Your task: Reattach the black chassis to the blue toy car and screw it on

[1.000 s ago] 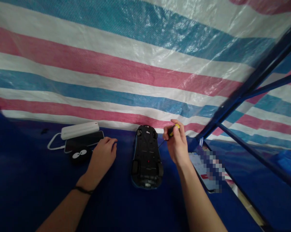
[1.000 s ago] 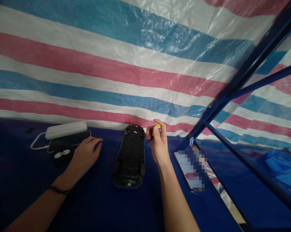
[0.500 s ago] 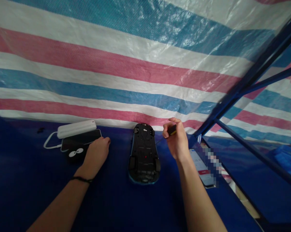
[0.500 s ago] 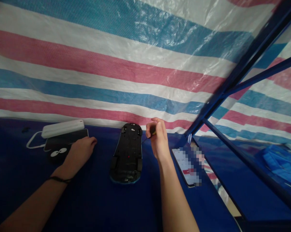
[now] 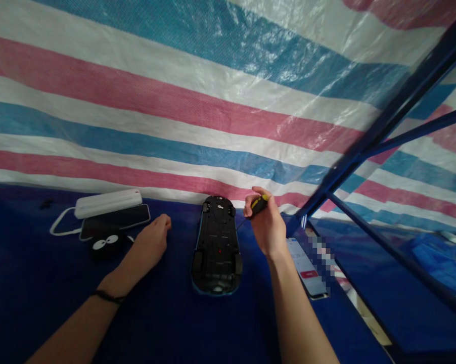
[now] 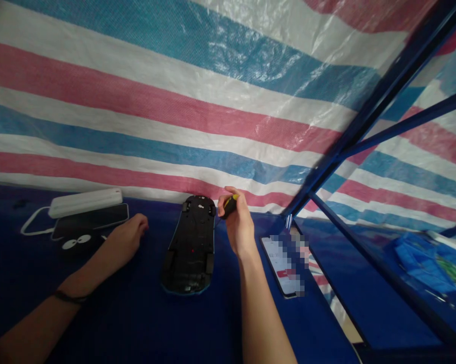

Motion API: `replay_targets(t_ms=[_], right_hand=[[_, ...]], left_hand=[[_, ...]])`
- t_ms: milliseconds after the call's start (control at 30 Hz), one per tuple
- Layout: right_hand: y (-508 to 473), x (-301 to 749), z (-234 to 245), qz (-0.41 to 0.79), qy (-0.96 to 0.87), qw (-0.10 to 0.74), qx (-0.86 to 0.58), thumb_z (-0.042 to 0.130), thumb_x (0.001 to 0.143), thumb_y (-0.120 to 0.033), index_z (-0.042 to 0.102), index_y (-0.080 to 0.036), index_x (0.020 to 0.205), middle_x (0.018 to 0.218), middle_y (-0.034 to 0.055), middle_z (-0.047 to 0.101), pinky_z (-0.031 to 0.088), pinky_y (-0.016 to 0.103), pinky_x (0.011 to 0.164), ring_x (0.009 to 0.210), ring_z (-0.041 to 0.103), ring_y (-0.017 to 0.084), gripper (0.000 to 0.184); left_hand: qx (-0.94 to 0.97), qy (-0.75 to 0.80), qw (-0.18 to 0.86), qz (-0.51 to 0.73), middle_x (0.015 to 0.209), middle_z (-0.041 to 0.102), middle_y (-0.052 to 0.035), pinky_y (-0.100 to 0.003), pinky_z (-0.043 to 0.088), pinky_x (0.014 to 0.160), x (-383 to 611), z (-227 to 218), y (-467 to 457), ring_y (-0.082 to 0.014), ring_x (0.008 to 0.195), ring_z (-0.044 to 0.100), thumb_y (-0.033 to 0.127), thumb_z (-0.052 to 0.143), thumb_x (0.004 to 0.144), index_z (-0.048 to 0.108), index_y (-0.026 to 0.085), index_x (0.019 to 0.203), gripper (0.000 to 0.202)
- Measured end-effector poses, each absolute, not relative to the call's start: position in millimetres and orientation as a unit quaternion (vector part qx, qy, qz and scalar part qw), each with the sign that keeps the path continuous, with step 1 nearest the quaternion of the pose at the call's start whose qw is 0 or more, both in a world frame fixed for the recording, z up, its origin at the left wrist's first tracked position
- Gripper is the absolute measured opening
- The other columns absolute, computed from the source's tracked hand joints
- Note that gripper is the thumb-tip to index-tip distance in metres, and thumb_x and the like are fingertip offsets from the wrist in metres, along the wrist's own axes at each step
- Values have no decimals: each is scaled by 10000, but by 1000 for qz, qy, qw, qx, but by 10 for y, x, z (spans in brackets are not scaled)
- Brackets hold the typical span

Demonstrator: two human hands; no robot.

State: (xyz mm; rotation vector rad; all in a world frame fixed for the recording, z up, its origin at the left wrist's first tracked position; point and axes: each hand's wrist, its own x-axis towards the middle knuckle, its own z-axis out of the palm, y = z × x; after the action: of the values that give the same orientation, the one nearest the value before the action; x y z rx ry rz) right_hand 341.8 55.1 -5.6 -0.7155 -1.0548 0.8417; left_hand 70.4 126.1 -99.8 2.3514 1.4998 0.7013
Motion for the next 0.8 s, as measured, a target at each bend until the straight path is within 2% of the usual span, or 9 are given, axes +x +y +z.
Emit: replay_targets(t_ms=[67,133,267,367,467,567,667,733,800], right_hand=[[543,3401,-48,376,-486,717,-330,744,876,-581,598,-233,967,838,3,638,480,294,676,705,587,146,388],[547,3370,-68,355,-497,714,-342,811,846,-481,511,-248,911,807,-26,641,471,282,651,671,597,140,385],[571,3307,-116,333,-485,722,-365,863,816,-440,357,-266,864,606,-116,462,312,222,507,506,403,99,537],[561,3305,-84,354,-484,710,-370,755,882,-606,498,-260,999,662,-77,519,355,244,562,569,417,115,447],[535,3342,-34,395,-480,702,-349,704,912,-609,605,-221,1052,805,-14,601,428,270,657,666,507,121,425],[544,3381,-52,372,-484,717,-337,805,860,-461,547,-229,921,836,-19,630,463,275,683,695,585,126,352],[590,3391,-122,317,-468,746,-353,836,843,-343,386,-268,885,664,-97,563,381,239,540,510,491,107,459],[614,3383,-151,295,-467,752,-360,821,867,-385,390,-280,918,615,-117,488,314,226,498,476,404,100,446],[616,3370,-146,307,-486,736,-359,741,922,-517,482,-279,1008,676,-83,513,365,241,547,549,435,112,363]], left_hand=[[784,511,206,285,836,679,-91,-371,520,749,747,-931,1236,-267,779,685,312,332,1000,528,214,897,242],[741,492,302,342,853,709,-77,-364,535,757,817,-858,1178,-266,795,701,446,421,946,593,207,949,295],[688,445,434,374,877,761,-68,-362,557,762,990,-773,1014,-272,803,719,559,577,848,741,182,1064,465],[677,405,472,394,901,792,-57,-344,556,786,1090,-757,885,-268,846,737,526,658,830,795,206,986,381],[691,351,469,424,985,813,-34,-312,544,851,1156,-733,763,-246,946,749,440,688,869,813,242,930,243],[729,287,451,427,1001,819,3,-267,528,886,1200,-694,669,-196,969,751,339,670,922,818,266,926,165],[768,255,414,417,930,816,32,-234,509,843,1227,-679,628,-151,889,744,249,657,947,814,265,927,160],[783,244,386,423,926,814,39,-226,499,834,1235,-696,622,-139,882,742,209,661,955,809,259,937,157],[793,232,365,429,944,814,41,-222,496,840,1240,-726,621,-135,897,743,181,668,963,803,252,953,153]])
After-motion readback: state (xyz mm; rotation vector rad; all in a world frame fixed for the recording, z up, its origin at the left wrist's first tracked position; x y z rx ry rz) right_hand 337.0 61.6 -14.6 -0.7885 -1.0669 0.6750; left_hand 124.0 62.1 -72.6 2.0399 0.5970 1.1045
